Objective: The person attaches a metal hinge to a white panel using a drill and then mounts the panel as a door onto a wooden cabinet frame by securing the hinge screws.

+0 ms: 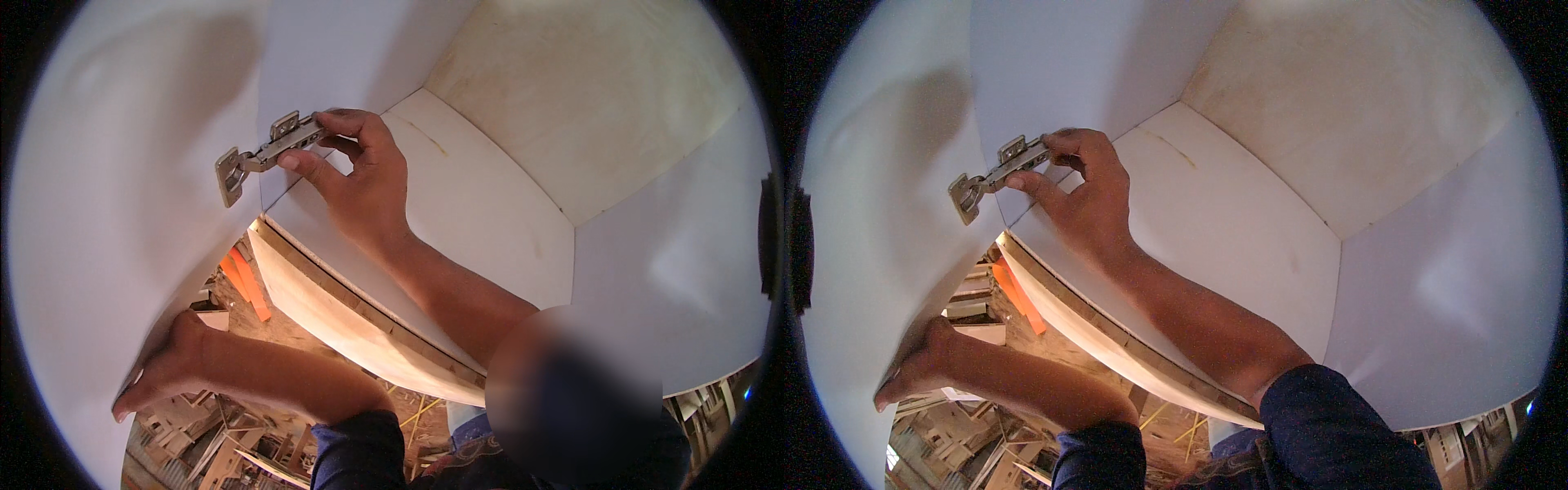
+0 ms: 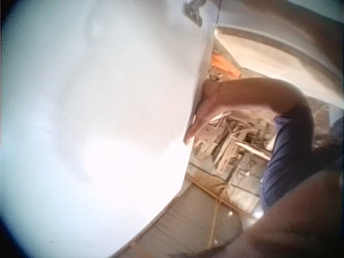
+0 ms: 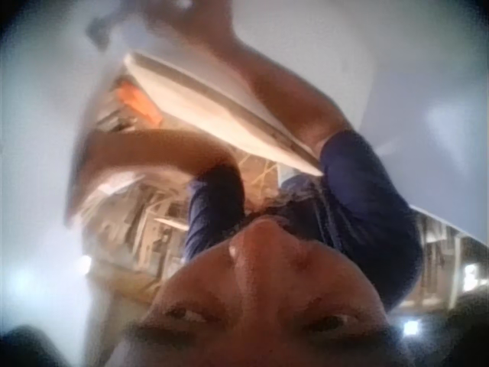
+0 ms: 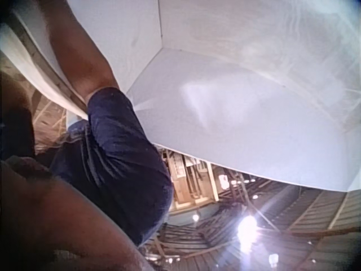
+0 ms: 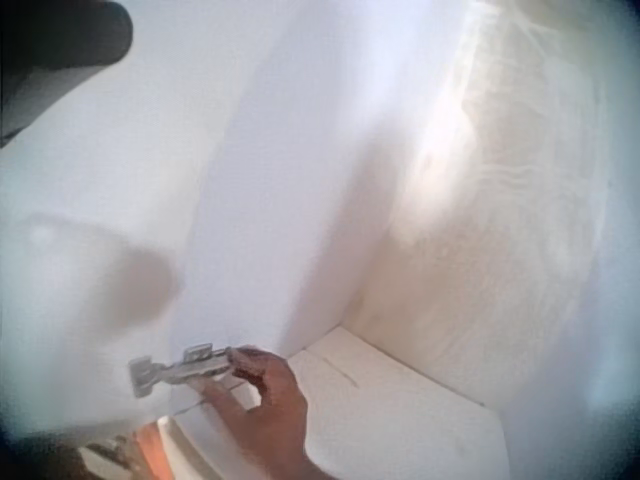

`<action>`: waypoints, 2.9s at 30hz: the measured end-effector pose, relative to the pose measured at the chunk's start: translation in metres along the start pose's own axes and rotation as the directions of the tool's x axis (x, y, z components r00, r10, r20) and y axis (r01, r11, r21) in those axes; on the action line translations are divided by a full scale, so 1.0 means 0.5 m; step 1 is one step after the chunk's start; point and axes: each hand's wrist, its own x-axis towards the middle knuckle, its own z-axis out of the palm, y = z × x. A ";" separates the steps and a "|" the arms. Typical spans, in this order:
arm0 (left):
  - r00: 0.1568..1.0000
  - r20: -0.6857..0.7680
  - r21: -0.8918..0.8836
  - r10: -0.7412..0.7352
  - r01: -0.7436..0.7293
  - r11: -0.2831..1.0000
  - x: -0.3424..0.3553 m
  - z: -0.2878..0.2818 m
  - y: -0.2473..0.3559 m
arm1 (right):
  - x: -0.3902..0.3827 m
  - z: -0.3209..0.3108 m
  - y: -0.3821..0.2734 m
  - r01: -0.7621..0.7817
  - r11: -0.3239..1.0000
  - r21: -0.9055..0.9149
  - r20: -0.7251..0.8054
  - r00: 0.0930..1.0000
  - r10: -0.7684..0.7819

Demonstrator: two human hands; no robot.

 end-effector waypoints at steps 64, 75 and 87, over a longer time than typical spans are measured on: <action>0.986 0.027 -0.170 -0.162 0.164 0.972 0.120 -0.181 0.170 | -0.285 -0.130 -0.106 0.430 0.384 -0.817 0.515 0.844 0.150; 0.964 0.188 -0.410 -0.188 0.251 0.877 0.263 -0.315 0.221 | -0.282 -0.129 -0.097 0.521 0.386 -0.761 0.608 0.781 0.143; 0.931 0.178 -0.094 0.319 -0.307 0.947 0.269 -0.303 0.221 | -0.478 -0.342 -0.263 0.497 0.212 -0.842 0.527 0.667 0.527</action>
